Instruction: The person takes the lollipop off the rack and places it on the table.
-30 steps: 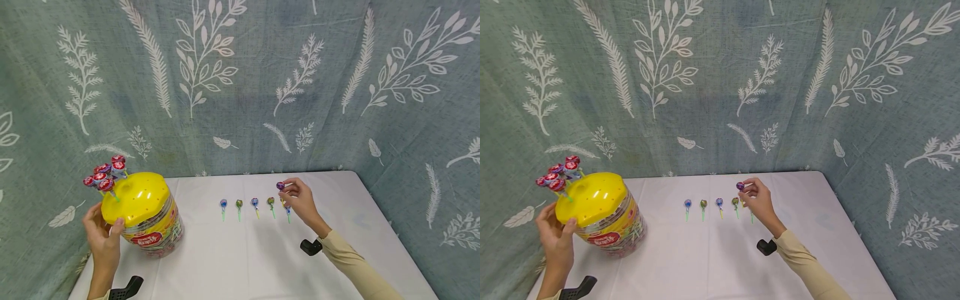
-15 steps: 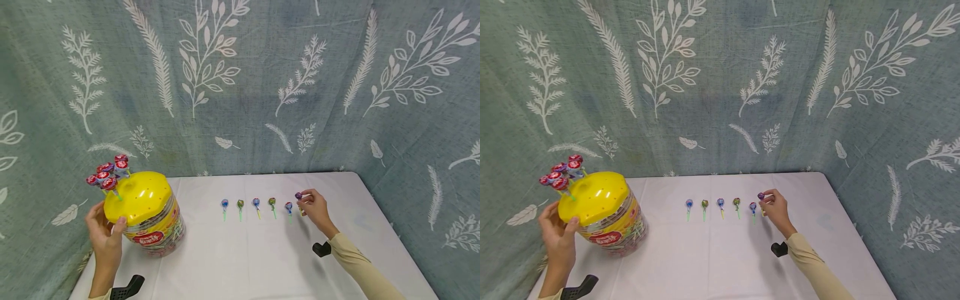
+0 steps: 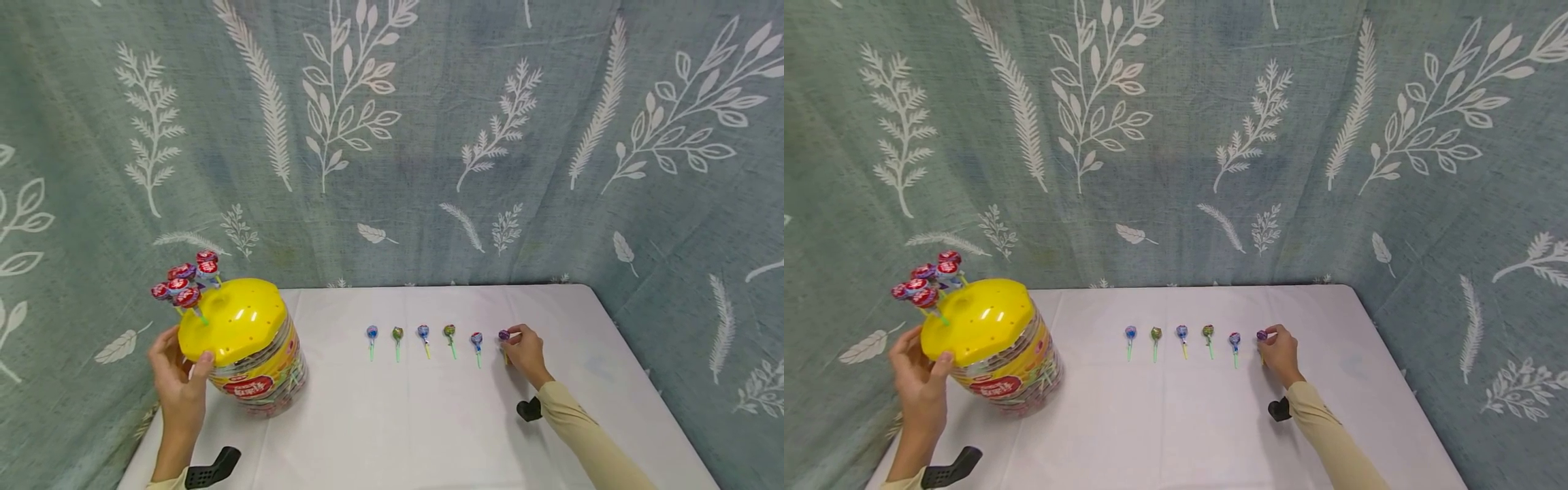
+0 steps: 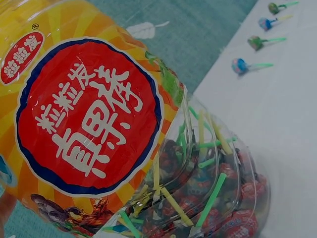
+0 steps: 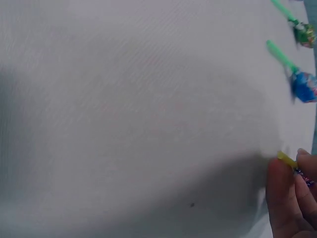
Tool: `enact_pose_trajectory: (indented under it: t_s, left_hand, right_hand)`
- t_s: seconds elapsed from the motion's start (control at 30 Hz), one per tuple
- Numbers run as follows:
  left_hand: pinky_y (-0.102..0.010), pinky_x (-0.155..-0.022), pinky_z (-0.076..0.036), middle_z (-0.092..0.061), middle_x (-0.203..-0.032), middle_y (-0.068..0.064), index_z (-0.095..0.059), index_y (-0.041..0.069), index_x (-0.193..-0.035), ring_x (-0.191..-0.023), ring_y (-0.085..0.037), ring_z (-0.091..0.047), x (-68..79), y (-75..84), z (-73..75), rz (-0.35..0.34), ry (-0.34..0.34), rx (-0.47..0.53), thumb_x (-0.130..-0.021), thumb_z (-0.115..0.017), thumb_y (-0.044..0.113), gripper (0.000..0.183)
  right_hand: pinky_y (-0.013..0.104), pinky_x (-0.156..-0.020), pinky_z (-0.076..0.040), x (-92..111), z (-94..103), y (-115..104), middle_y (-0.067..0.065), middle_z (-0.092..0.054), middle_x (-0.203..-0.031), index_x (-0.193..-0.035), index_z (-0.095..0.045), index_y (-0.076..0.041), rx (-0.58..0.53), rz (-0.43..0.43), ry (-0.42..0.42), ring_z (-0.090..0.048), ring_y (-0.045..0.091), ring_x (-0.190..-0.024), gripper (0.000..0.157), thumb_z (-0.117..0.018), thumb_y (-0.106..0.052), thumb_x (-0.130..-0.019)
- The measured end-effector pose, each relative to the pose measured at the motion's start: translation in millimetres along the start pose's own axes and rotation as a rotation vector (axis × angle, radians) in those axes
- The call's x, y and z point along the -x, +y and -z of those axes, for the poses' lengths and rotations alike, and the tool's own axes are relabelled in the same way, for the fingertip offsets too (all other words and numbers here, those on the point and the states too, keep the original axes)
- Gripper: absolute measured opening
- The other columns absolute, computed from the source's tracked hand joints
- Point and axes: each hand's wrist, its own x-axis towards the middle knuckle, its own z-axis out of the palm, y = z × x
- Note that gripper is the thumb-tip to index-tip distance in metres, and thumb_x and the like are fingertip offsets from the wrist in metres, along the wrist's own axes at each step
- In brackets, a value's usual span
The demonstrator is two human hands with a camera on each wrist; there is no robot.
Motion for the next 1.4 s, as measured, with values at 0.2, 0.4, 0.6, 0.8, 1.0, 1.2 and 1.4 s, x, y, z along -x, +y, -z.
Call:
enact_pose_trajectory:
  t_s: [0.2, 0.4, 0.6, 0.8, 1.0, 1.2, 1.4]
  left_hand:
    - [-0.014, -0.093, -0.035, -0.038, -0.137, -0.001, -0.027, 0.015, -0.143, -0.119, -0.015, -0.041, -1.3, 2.7, 0.6, 0.018, -0.004, -0.026, -0.085, -0.057, 0.005, 0.066]
    - [-0.015, -0.094, -0.035, -0.037, -0.138, -0.001, -0.027, 0.013, -0.143, -0.12, -0.015, -0.041, -1.5, 8.0, -1.1, 0.006, -0.018, -0.029, -0.085, -0.057, 0.004, 0.066]
    - [-0.017, -0.096, -0.033, -0.034, -0.141, -0.003, -0.024, 0.014, -0.145, -0.122, -0.016, -0.038, -0.2, 8.7, -5.6, -0.003, -0.038, 0.01, -0.086, -0.054, 0.006, 0.067]
    - [-0.019, -0.094, -0.033, -0.034, -0.143, -0.002, -0.025, 0.016, -0.146, -0.123, -0.015, -0.038, -2.7, 10.7, -4.9, -0.005, -0.045, -0.01, -0.086, -0.054, 0.007, 0.067]
    - [-0.022, -0.094, -0.031, -0.032, -0.144, -0.001, -0.026, 0.018, -0.146, -0.124, -0.014, -0.037, -4.4, 14.3, -3.5, 0.024, -0.064, -0.031, -0.088, -0.054, 0.009, 0.066]
    - [-0.02, -0.096, -0.031, -0.032, -0.146, -0.001, -0.026, 0.02, -0.147, -0.126, -0.013, -0.036, -1.6, 16.0, -2.5, 0.05, -0.058, -0.041, -0.088, -0.054, 0.011, 0.066]
    - [-0.015, -0.095, -0.031, -0.03, -0.148, -0.003, -0.026, 0.02, -0.148, -0.128, -0.014, -0.035, -0.7, 17.6, -0.5, 0.044, -0.066, -0.023, -0.088, -0.051, 0.01, 0.066]
  right_hand:
    - [0.026, -0.053, -0.044, -1, -0.1, 8, 0.015, -0.062, -0.078, -0.102, -0.058, 0.007, 0.063, 0.02, 0.028, -0.056, 0.025, -0.069, 0.029, -0.069, -0.001, -0.076]
    - [0.036, -0.062, -0.044, -3, -1.0, 1, 0.018, -0.058, -0.085, -0.107, -0.054, 0.006, 0.101, -0.024, 0.05, -0.053, 0.029, -0.076, 0.033, -0.065, -0.004, -0.077]
    - [0.04, -0.07, -0.04, 0, -3.4, -17, 0.02, -0.053, -0.092, -0.112, -0.053, 0.004, 0.064, 0.01, 0.081, -0.049, 0.031, -0.083, 0.035, -0.066, -0.006, -0.08]
    - [0.033, -0.062, -0.044, 1, -8.1, -47, 0.021, -0.057, -0.091, -0.108, -0.057, 0.003, -0.041, 0.159, 0.058, -0.055, 0.025, -0.072, 0.032, -0.069, -0.004, -0.079]
    - [0.028, -0.053, -0.046, 6, -11.3, -90, 0.019, -0.059, -0.091, -0.104, -0.058, 0.0, -0.125, 0.258, 0.009, -0.055, 0.02, -0.064, 0.027, -0.07, -0.002, -0.08]
    - [0.031, -0.059, -0.048, 18, -9.6, -139, 0.017, -0.06, -0.094, -0.105, -0.059, -0.003, -0.201, 0.374, -0.074, -0.056, 0.025, -0.074, 0.023, -0.068, -0.004, -0.084]
    - [0.033, -0.066, -0.048, 33, -3.8, -185, 0.018, -0.059, -0.097, -0.106, -0.059, -0.003, -0.307, 0.487, -0.148, -0.059, 0.027, -0.08, 0.02, -0.065, -0.005, -0.087]
